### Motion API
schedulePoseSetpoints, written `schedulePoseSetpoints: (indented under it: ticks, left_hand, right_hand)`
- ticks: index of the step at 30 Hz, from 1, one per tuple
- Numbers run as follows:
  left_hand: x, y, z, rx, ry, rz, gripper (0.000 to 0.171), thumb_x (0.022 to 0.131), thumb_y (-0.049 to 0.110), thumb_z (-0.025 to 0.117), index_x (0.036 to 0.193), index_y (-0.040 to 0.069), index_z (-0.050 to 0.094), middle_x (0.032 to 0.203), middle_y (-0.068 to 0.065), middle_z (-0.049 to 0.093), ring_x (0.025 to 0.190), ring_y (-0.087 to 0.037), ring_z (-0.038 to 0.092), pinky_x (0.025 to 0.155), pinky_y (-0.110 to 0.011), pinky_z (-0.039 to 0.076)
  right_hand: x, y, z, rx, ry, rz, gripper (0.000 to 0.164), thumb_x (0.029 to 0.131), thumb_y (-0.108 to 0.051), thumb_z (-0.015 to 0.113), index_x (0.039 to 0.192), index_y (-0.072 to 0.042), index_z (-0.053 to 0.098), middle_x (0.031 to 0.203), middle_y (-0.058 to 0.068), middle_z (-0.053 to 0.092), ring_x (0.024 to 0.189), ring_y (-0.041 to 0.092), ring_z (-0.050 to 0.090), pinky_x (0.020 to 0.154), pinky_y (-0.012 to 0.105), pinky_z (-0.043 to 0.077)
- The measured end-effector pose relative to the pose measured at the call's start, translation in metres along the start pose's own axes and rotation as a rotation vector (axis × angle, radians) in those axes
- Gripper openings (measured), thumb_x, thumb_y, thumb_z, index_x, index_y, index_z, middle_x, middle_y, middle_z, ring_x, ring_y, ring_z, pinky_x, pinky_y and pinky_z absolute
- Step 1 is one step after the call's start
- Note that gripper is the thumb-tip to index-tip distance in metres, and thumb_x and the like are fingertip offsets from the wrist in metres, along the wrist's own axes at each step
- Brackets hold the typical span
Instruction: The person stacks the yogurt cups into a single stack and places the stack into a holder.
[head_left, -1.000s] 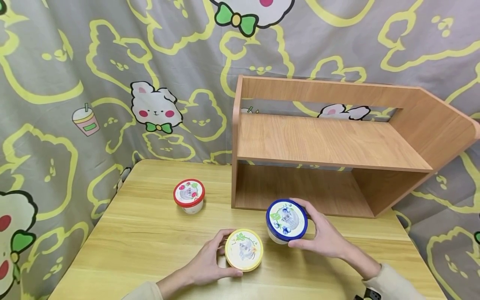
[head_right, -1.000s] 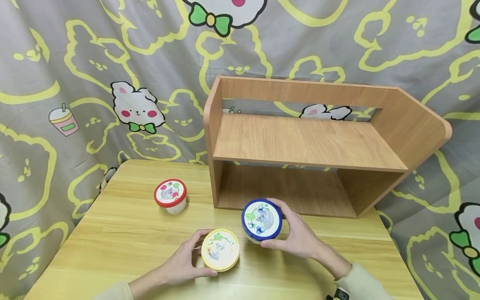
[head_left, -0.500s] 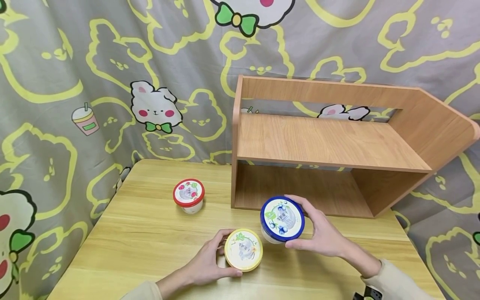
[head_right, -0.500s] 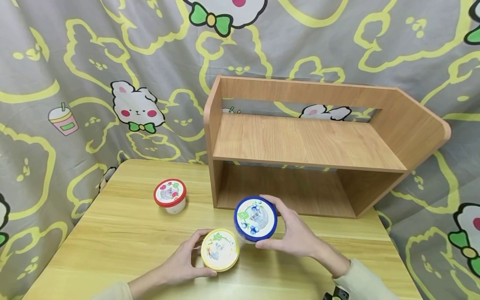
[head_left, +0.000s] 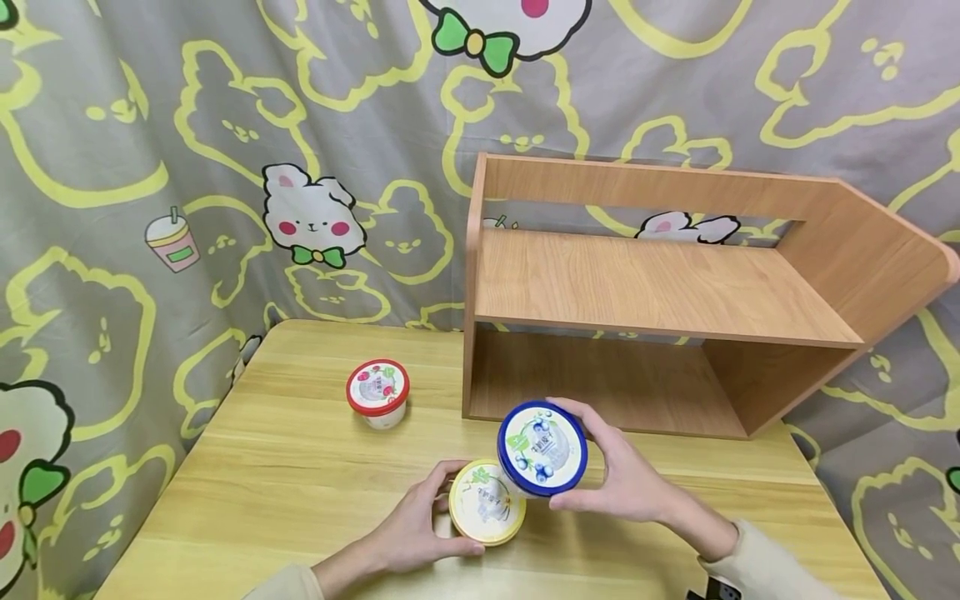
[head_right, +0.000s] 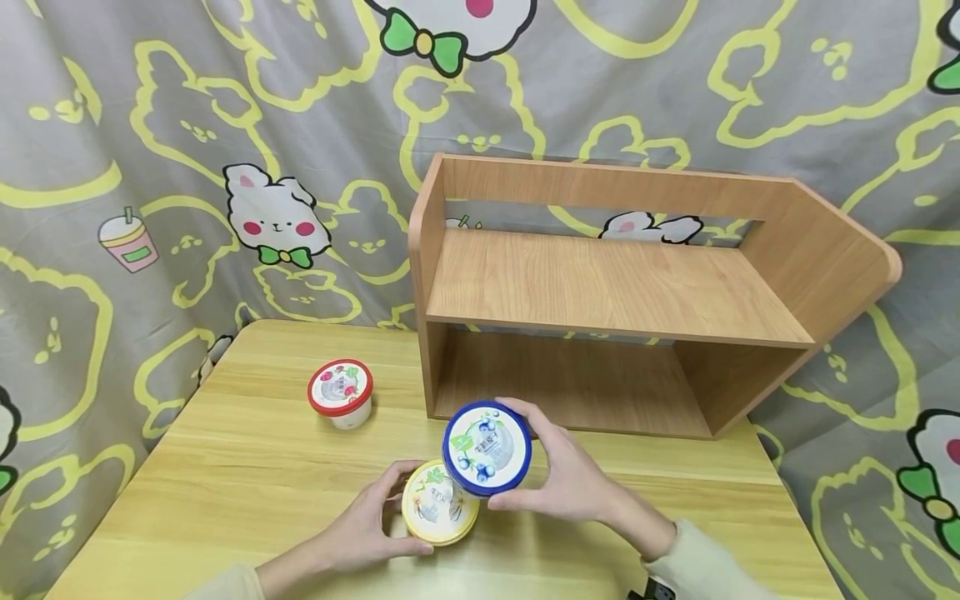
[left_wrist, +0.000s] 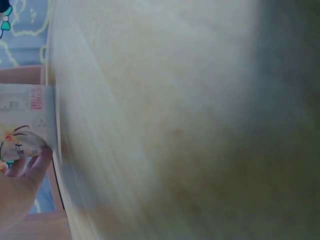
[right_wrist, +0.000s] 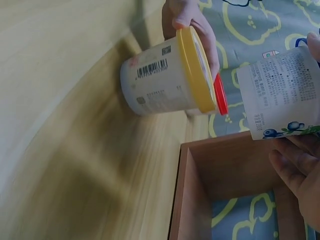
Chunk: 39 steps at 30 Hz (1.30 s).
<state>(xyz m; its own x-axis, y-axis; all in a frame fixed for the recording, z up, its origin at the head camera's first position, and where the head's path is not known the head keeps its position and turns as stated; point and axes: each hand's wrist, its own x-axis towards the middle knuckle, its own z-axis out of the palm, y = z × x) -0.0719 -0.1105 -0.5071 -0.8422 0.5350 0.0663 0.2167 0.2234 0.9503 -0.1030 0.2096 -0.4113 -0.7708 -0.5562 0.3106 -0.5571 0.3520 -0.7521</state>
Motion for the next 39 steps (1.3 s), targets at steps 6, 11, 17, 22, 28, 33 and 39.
schedulePoseSetpoints:
  ticks: [6, 11, 17, 22, 28, 33, 39]
  left_hand:
    - [0.0, 0.0, 0.0, -0.008, -0.009, -0.021, 0.092, 0.081, 0.034, 0.093, 0.154, 0.02, 0.039, 0.152, -0.003, 0.057, 0.136, -0.011, 0.059, 0.114, -0.023, 0.051]
    - [-0.001, 0.0, 0.0, -0.001, -0.008, -0.023, 0.092, 0.081, 0.035, 0.093, 0.154, 0.018, 0.039, 0.151, -0.003, 0.057, 0.135, -0.01, 0.059, 0.113, -0.023, 0.052]
    - [-0.001, 0.001, 0.0, 0.005, -0.009, -0.028, 0.093, 0.081, 0.036, 0.093, 0.154, 0.018, 0.039, 0.15, -0.003, 0.058, 0.135, -0.011, 0.06, 0.113, -0.022, 0.052]
    - [0.0, 0.002, 0.0, 0.005, -0.01, -0.036, 0.093, 0.081, 0.037, 0.093, 0.154, 0.018, 0.039, 0.149, -0.003, 0.058, 0.135, -0.011, 0.059, 0.113, -0.02, 0.052]
    - [-0.001, 0.001, 0.0, 0.005, -0.01, -0.033, 0.092, 0.081, 0.036, 0.093, 0.154, 0.02, 0.039, 0.15, -0.003, 0.058, 0.137, -0.011, 0.059, 0.113, -0.022, 0.051]
    - [0.0, 0.002, 0.0, 0.01, -0.008, -0.042, 0.092, 0.08, 0.037, 0.093, 0.154, 0.02, 0.04, 0.15, -0.002, 0.058, 0.137, -0.013, 0.058, 0.115, -0.022, 0.051]
    - [0.0, 0.002, 0.0, 0.001, -0.007, -0.037, 0.091, 0.08, 0.035, 0.094, 0.153, 0.02, 0.041, 0.149, -0.001, 0.059, 0.137, -0.012, 0.058, 0.115, -0.023, 0.051]
  right_hand:
    - [0.002, 0.0, 0.008, -0.001, -0.007, -0.011, 0.112, 0.071, -0.026, 0.1, 0.162, -0.022, 0.034, 0.154, 0.001, 0.057, 0.136, 0.01, 0.058, 0.113, 0.031, 0.052]
    - [0.002, 0.0, 0.015, 0.006, -0.025, -0.009, 0.112, 0.072, -0.031, 0.099, 0.162, -0.024, 0.033, 0.155, 0.0, 0.057, 0.138, 0.011, 0.058, 0.115, 0.034, 0.051]
    - [0.004, -0.001, 0.022, 0.015, -0.041, -0.024, 0.113, 0.071, -0.027, 0.1, 0.162, -0.023, 0.033, 0.153, 0.0, 0.058, 0.136, 0.013, 0.06, 0.114, 0.034, 0.052]
    - [0.004, -0.001, 0.028, 0.028, -0.061, -0.031, 0.112, 0.071, -0.028, 0.099, 0.162, -0.021, 0.034, 0.153, 0.0, 0.059, 0.136, 0.014, 0.06, 0.115, 0.035, 0.051]
    - [0.005, 0.0, 0.034, 0.028, -0.077, -0.039, 0.112, 0.073, -0.031, 0.099, 0.163, -0.022, 0.033, 0.155, 0.001, 0.057, 0.138, 0.015, 0.059, 0.116, 0.039, 0.051]
    - [0.006, -0.001, 0.039, 0.024, -0.094, -0.036, 0.111, 0.074, -0.033, 0.097, 0.163, -0.02, 0.033, 0.156, 0.001, 0.056, 0.138, 0.017, 0.059, 0.115, 0.044, 0.052]
    - [0.007, -0.001, 0.043, 0.039, -0.119, -0.033, 0.109, 0.076, -0.035, 0.097, 0.163, -0.024, 0.032, 0.155, 0.0, 0.057, 0.138, 0.017, 0.059, 0.116, 0.045, 0.051]
